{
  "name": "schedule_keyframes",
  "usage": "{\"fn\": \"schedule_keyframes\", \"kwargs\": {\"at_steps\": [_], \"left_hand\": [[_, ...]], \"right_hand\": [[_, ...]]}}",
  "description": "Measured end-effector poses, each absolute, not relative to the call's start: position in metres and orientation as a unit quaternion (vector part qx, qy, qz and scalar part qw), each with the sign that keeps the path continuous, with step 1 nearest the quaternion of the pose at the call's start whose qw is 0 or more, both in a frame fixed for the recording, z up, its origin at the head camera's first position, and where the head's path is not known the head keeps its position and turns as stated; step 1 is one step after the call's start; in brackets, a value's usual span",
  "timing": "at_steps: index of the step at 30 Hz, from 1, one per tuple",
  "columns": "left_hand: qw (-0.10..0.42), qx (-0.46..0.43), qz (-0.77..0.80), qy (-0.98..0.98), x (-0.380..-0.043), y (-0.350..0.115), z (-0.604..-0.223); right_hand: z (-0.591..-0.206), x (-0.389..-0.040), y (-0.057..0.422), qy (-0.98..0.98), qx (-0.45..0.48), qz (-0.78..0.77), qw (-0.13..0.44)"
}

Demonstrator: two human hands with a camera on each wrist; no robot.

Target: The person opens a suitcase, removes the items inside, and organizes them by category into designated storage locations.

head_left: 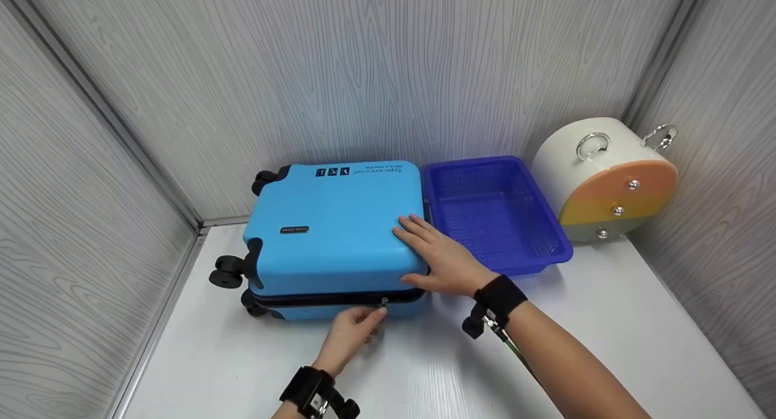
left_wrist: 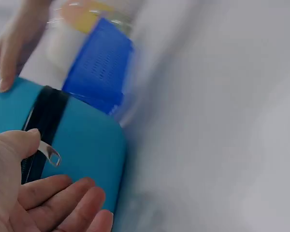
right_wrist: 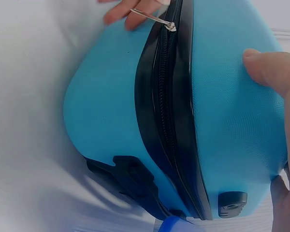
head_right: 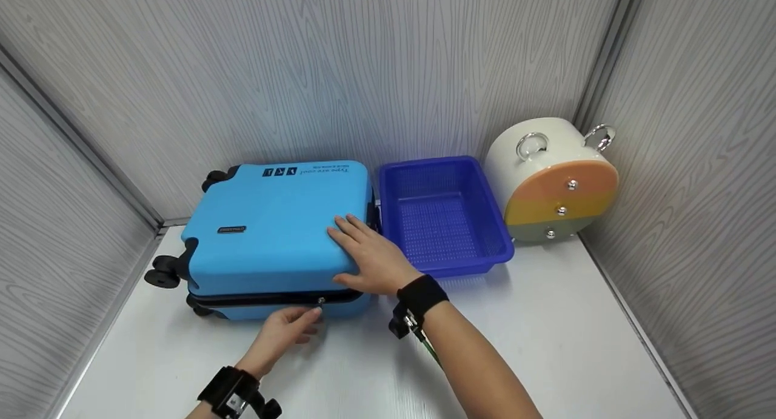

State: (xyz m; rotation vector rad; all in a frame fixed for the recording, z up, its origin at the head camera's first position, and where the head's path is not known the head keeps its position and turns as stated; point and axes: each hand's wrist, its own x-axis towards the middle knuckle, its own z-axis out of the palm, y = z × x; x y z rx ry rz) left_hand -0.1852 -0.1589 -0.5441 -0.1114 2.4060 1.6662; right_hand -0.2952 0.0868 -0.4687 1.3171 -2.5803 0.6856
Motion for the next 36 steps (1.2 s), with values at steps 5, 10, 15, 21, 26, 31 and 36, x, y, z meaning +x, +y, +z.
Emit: {"fn": "schedule_keyframes", "kwargs": {"at_steps": [5,10,15,21,26,31,36], "left_hand": [[0.092,-0.055,0.646,0.756,-0.185,-0.149,-0.548],[0.04,-0.035,0.641,0.766,-0.184,-0.149,-0.55],[0.008,-0.027,0.601,0.799,-0.18,-0.156,-0.55],[-0.028,-0.017,0.55,0.834,-0.176,-0.165,-0.551],[-0.045,-0.025,0.536,0.842,-0.176,-0.178,-0.551],[-0.052,-0.039,0.515,0.855,-0.174,-0.193,-0.552],[-0.068,-0.057,0.511,0.855,-0.17,-0.209,-0.553]], "right_hand": [[-0.471,-0.294,0.085,-0.867,0.436,0.222,0.094],[-0.475,-0.293,0.078,-0.876,0.42,0.206,0.12],[-0.48,-0.292,0.073,-0.886,0.397,0.195,0.137],[-0.483,-0.291,0.072,-0.886,0.393,0.204,0.134],[-0.481,-0.29,0.073,-0.885,0.394,0.209,0.13],[-0.48,-0.288,0.073,-0.885,0.394,0.215,0.127],[-0.481,-0.289,0.072,-0.886,0.392,0.216,0.122]]}}
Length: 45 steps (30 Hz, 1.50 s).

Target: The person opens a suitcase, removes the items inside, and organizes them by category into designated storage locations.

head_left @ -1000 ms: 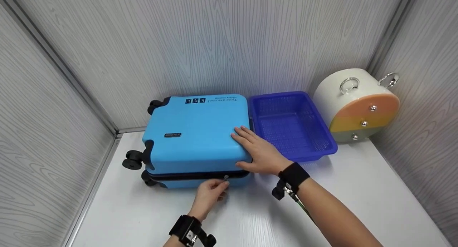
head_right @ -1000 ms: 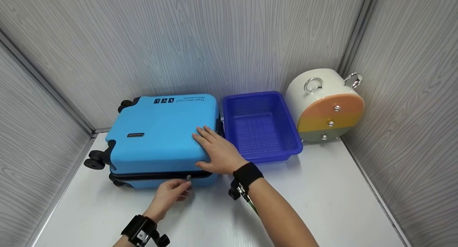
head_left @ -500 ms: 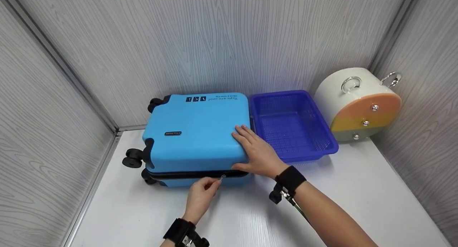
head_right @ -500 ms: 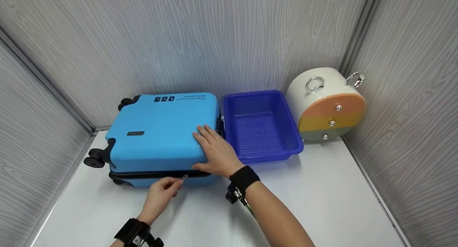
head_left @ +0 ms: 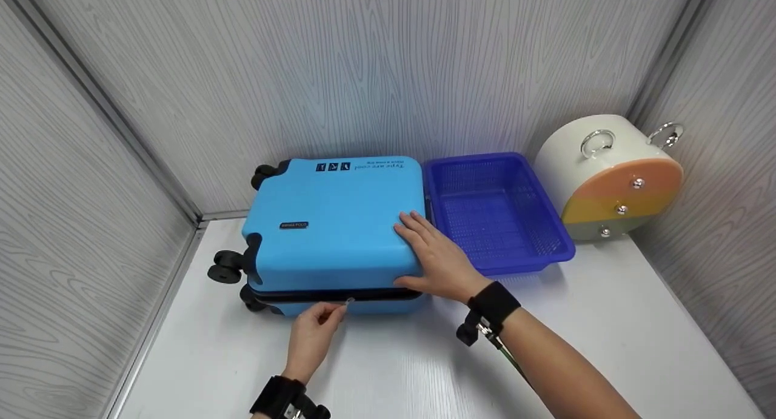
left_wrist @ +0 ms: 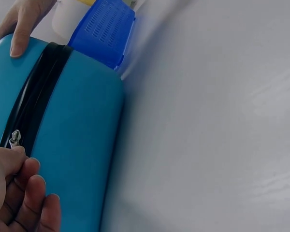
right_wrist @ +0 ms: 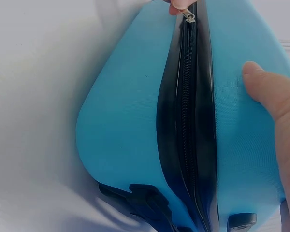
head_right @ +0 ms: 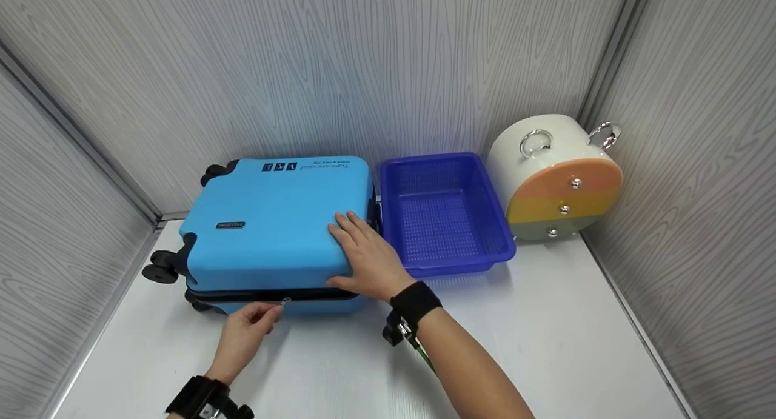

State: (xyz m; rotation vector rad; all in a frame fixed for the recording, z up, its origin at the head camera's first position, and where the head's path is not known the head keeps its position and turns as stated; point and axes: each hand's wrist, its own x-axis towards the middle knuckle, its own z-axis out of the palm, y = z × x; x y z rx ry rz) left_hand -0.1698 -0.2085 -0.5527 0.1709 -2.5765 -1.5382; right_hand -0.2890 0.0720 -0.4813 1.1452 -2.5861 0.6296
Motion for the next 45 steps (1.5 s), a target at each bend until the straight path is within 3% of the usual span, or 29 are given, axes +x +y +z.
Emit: {"fn": "schedule_keyframes", "kwargs": {"at_steps": [30,45], "left_hand": [[0.103,0.193,-0.46,-0.86,-0.158,-0.322,-0.545],[0.143,0.23,-0.462,-0.844,-0.18,-0.362,-0.545]], "right_hand": [[-0.484,-0.289,0.075,-0.89,0.381,0.221,0.115],[-0.482,-0.289,0.073,-0.886,0.387,0.233,0.103]]}}
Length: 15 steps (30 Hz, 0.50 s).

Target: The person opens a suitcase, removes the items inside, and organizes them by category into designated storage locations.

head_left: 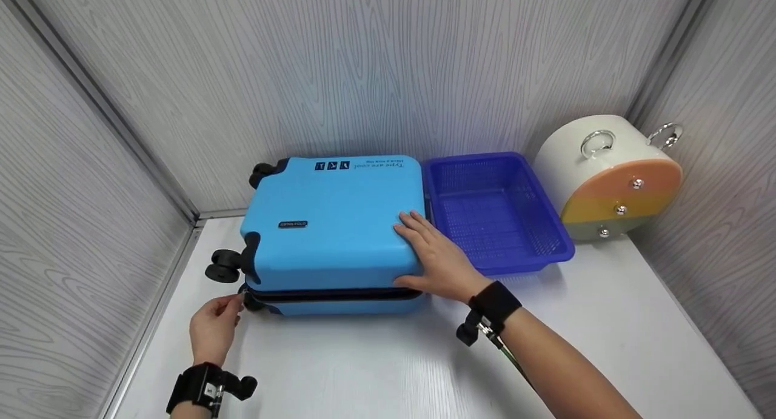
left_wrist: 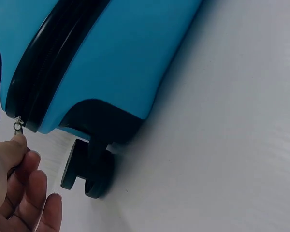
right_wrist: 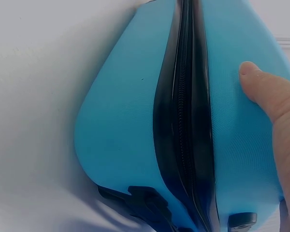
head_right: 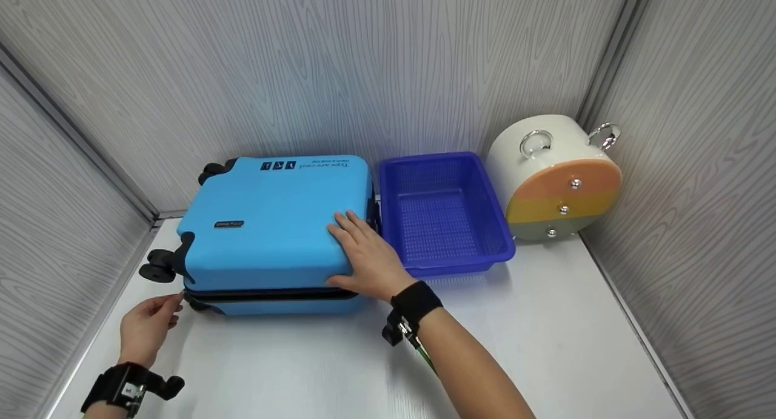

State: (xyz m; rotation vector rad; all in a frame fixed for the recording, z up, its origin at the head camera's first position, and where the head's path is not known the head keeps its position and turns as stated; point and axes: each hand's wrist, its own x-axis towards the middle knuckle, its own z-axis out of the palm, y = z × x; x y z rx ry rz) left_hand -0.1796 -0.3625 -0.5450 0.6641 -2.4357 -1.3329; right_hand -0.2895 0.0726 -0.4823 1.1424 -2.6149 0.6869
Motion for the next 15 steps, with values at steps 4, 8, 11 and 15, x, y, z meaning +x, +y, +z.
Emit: {"fn": "schedule_keyframes", "kwargs": {"at_steps": [4,8,11,15], "left_hand": [[0.143,0.229,-0.483,-0.833,-0.185,-0.365,-0.548],[0.148,0.228,-0.486,-0.83,-0.183,-0.366,-0.546],[0.194,0.218,-0.48,-0.827,-0.178,-0.363,-0.537],[0.304,0.133,-0.444,-0.832,-0.18,-0.35,-0.511]], "right_hand": [[-0.483,-0.289,0.072,-0.885,0.387,0.236,0.107],[-0.483,-0.29,0.071,-0.883,0.391,0.238,0.106],[-0.484,-0.29,0.071,-0.881,0.393,0.241,0.105],[-0.484,-0.289,0.072,-0.882,0.389,0.243,0.105]]}}
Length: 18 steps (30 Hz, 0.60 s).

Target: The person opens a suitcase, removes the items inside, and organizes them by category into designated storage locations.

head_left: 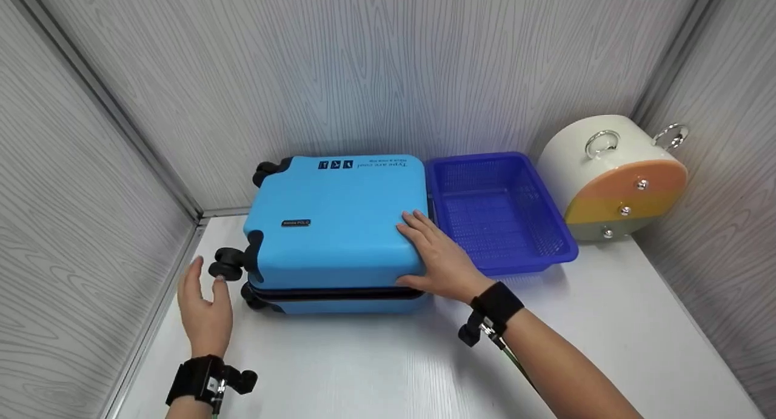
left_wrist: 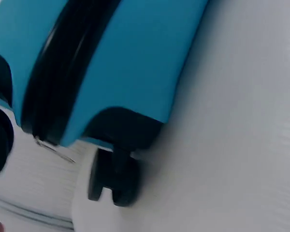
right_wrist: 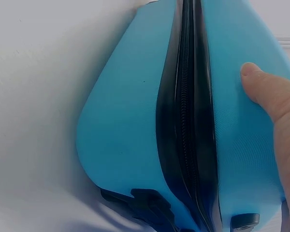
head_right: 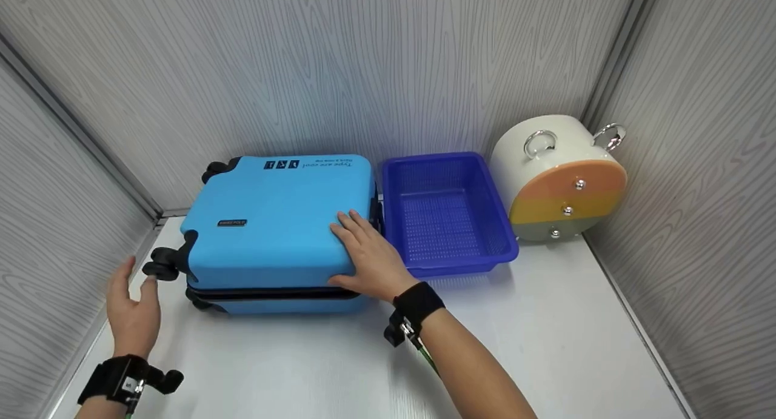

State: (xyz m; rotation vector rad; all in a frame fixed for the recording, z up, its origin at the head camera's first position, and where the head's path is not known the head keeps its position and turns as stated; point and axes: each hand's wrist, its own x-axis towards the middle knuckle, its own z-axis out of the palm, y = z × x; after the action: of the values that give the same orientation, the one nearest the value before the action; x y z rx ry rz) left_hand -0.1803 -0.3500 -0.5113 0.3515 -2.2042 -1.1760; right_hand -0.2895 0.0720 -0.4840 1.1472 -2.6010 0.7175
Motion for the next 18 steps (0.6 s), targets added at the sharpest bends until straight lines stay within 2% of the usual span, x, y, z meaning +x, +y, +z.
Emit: {"fn": "schedule_keyframes", "kwargs": {"at_steps": [3,5,7,13,18], "left_hand": [[0.348,0.006,-0.36,-0.865,-0.191,-0.335,-0.489],[0.339,-0.074,-0.289,-0.892,-0.201,-0.322,-0.476],[0.304,-0.127,-0.222,-0.918,-0.21,-0.31,-0.467],[0.167,-0.145,-0.105,-0.97,-0.228,-0.293,-0.459],[0.145,-0.137,-0.088,-0.976,-0.231,-0.291,-0.46]], "right_hand": [[-0.484,-0.289,0.071,-0.884,0.385,0.242,0.102],[-0.484,-0.289,0.072,-0.885,0.385,0.242,0.103],[-0.484,-0.288,0.072,-0.885,0.384,0.241,0.103],[-0.485,-0.288,0.071,-0.883,0.389,0.239,0.106],[-0.486,-0.289,0.071,-0.884,0.387,0.24,0.107]]}}
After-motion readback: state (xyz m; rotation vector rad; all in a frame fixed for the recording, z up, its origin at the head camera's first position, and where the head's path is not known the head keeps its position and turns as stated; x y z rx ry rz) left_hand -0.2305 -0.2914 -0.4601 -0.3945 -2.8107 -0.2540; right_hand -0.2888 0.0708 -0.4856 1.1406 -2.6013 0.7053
